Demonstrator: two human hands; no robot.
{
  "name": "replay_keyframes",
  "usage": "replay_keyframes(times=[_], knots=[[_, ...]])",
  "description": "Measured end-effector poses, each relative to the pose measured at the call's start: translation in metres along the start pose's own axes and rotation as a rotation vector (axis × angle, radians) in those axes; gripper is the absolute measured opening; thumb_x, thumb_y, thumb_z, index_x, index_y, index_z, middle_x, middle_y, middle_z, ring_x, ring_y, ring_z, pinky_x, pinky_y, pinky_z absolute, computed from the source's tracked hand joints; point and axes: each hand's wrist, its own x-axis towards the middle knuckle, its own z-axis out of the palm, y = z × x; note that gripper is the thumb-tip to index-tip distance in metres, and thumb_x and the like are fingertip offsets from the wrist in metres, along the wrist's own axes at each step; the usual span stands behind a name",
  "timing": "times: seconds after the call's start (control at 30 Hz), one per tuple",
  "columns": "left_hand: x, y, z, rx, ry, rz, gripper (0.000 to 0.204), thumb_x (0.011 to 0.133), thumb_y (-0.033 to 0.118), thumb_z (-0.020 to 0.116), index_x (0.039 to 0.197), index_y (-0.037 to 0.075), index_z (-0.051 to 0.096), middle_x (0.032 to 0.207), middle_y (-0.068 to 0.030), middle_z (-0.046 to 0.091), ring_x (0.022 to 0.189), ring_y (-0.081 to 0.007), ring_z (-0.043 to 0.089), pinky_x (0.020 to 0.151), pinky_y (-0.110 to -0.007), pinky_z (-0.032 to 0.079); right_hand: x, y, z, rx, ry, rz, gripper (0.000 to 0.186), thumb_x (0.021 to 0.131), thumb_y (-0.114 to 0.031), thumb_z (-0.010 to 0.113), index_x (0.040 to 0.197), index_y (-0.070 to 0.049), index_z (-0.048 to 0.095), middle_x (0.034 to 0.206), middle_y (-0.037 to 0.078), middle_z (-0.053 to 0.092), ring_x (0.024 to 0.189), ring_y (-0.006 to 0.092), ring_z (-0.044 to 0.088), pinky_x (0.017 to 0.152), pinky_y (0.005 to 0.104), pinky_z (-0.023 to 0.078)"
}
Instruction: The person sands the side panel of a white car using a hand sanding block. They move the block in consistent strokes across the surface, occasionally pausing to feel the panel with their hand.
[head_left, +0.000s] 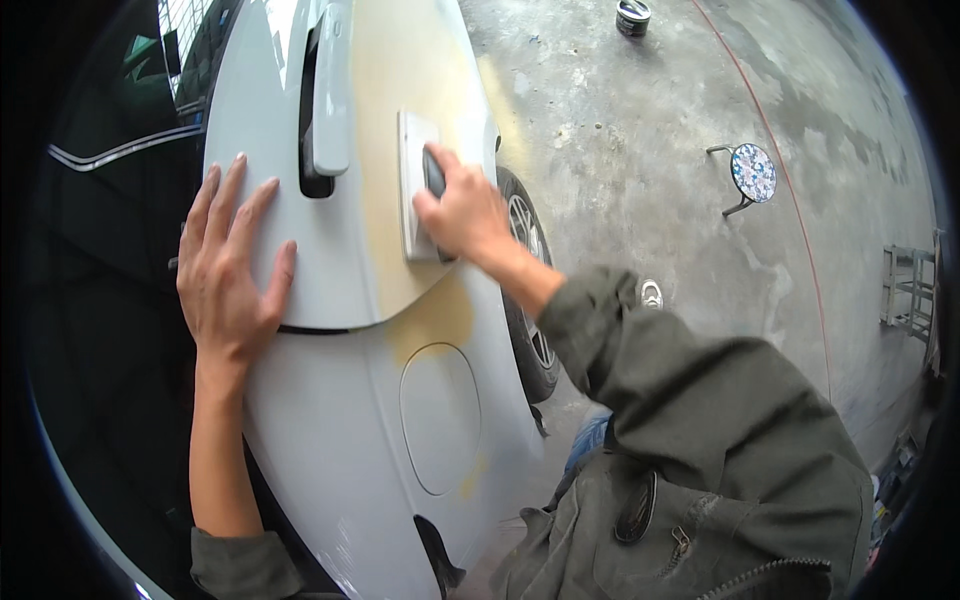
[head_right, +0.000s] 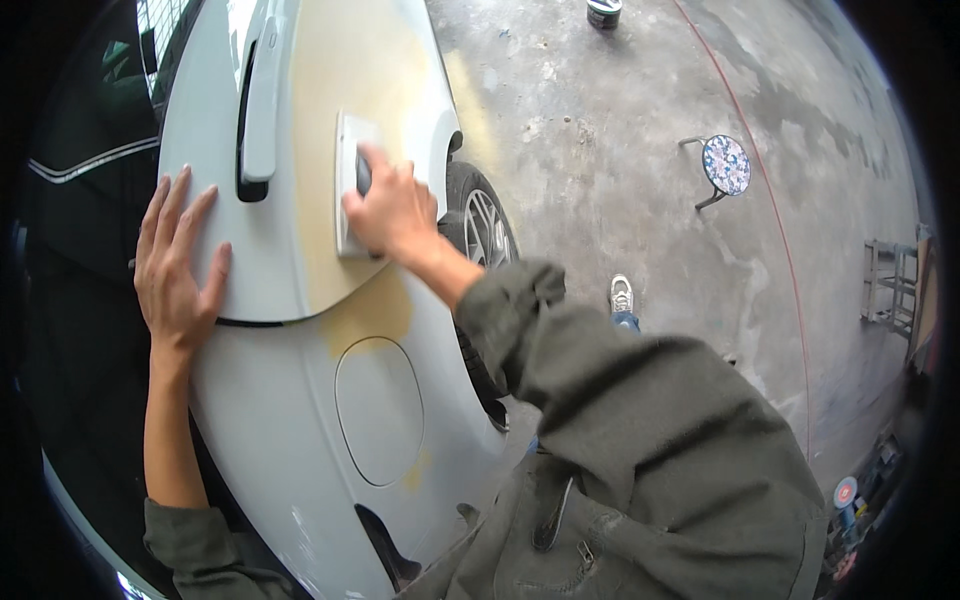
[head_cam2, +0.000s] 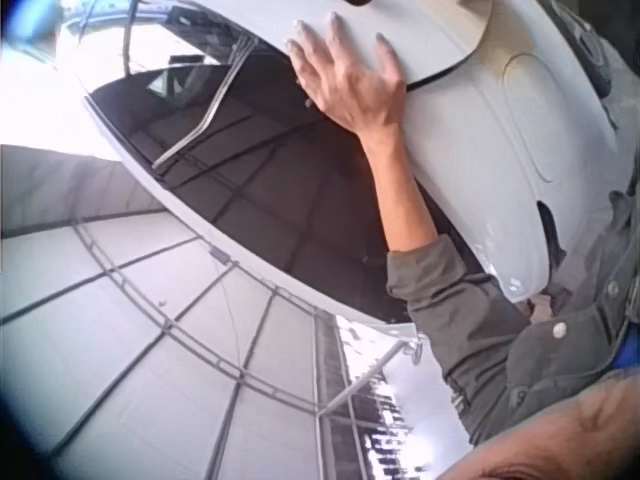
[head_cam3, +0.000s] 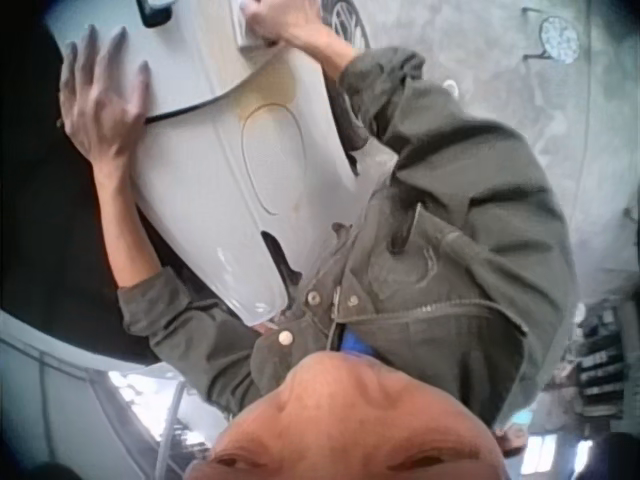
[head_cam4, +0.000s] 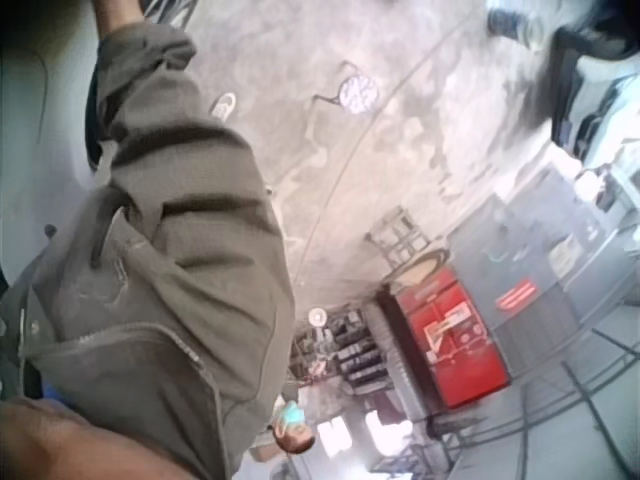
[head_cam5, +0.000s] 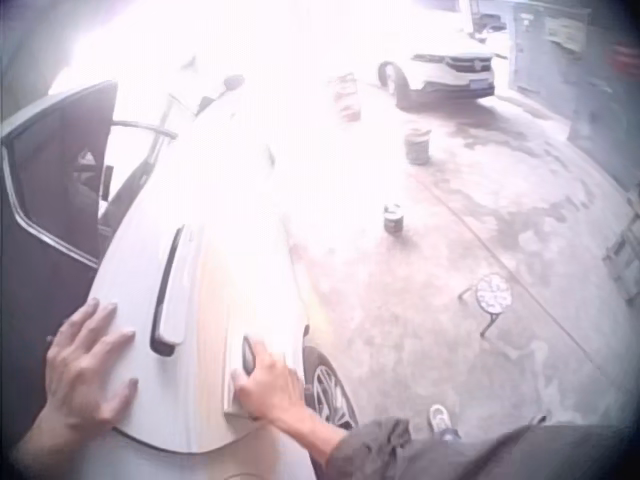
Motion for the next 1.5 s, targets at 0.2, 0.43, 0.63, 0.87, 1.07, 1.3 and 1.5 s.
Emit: replay_keyframes(times=[0.2,0.43,0.63,0.87,1.07,1.3,1.5], knots=[[-0.010,-0.006,0.002,0.025,-0.006,-0.027,0.051,0.087,0.031,0.063,0.135,0.014,0.064,0.155,-0.0064,0.048,0.148,-0.0285,0.038,0.120,-0.045,0.034,-0.094,-0.022,0.012,0.128,-0.065,-0.147,0.070,0.085,-0.031,0.063,0.150,-0.013,0.043,0.115,0.034,0.055,0.086,0.0500,0.066,0.083,0.0537,0.056],[0.005,0.001,0.005,0.009,0.028,-0.008,0.051,0.086,0.026,0.064,0.136,0.015,0.064,0.155,-0.0061,0.048,0.147,-0.0279,0.038,0.120,-0.045,0.035,-0.009,-0.006,-0.008,-0.087,0.049,0.000,0.066,0.088,-0.034,0.059,0.149,-0.014,0.044,0.116,0.032,0.057,0.097,0.0482,0.066,0.088,0.0541,0.053],[-0.016,-0.011,-0.001,0.069,-0.001,-0.021,0.051,0.086,0.026,0.064,0.136,0.015,0.064,0.155,-0.0062,0.048,0.147,-0.0284,0.038,0.119,-0.045,0.035,-0.082,-0.027,0.014,0.048,-0.091,-0.106,0.068,0.089,-0.032,0.061,0.152,-0.015,0.041,0.115,0.033,0.055,0.092,0.0496,0.067,0.086,0.0530,0.055],[0.000,-0.002,0.005,0.013,0.034,-0.004,0.051,0.085,0.025,0.065,0.135,0.014,0.064,0.155,-0.0070,0.048,0.147,-0.0293,0.039,0.120,-0.045,0.035,-0.002,-0.007,-0.003,-0.071,-0.060,0.129,0.069,0.089,-0.033,0.060,0.152,-0.014,0.040,0.123,0.030,0.058,0.108,0.0470,0.064,0.095,0.0528,0.052],[-0.012,-0.007,-0.001,0.025,-0.003,-0.031,0.052,0.085,0.024,0.065,0.136,0.014,0.064,0.156,-0.0070,0.048,0.147,-0.0289,0.038,0.121,-0.044,0.033,-0.073,-0.013,0.010,-0.066,-0.090,-0.142,0.068,0.090,-0.032,0.061,0.152,-0.017,0.039,0.113,0.032,0.056,0.084,0.0480,0.067,0.078,0.0559,0.056],[-0.003,-0.002,0.001,-0.011,-0.001,-0.009,0.054,0.085,0.026,0.063,0.137,0.013,0.064,0.156,-0.0071,0.047,0.148,-0.0293,0.037,0.121,-0.045,0.033,-0.026,0.001,0.003,-0.143,-0.130,0.115,0.076,0.088,-0.037,0.060,0.156,-0.015,0.034,0.127,0.032,0.054,0.107,0.0495,0.063,0.094,0.0556,0.051],[-0.004,-0.007,-0.007,0.012,-0.017,-0.019,0.054,0.085,0.026,0.062,0.136,0.013,0.064,0.156,-0.0079,0.047,0.148,-0.0298,0.037,0.121,-0.045,0.032,-0.043,0.008,0.004,-0.149,-0.088,-0.051,0.067,0.091,-0.037,0.059,0.152,-0.021,0.039,0.110,0.030,0.059,0.091,0.0452,0.067,0.086,0.0527,0.054]])
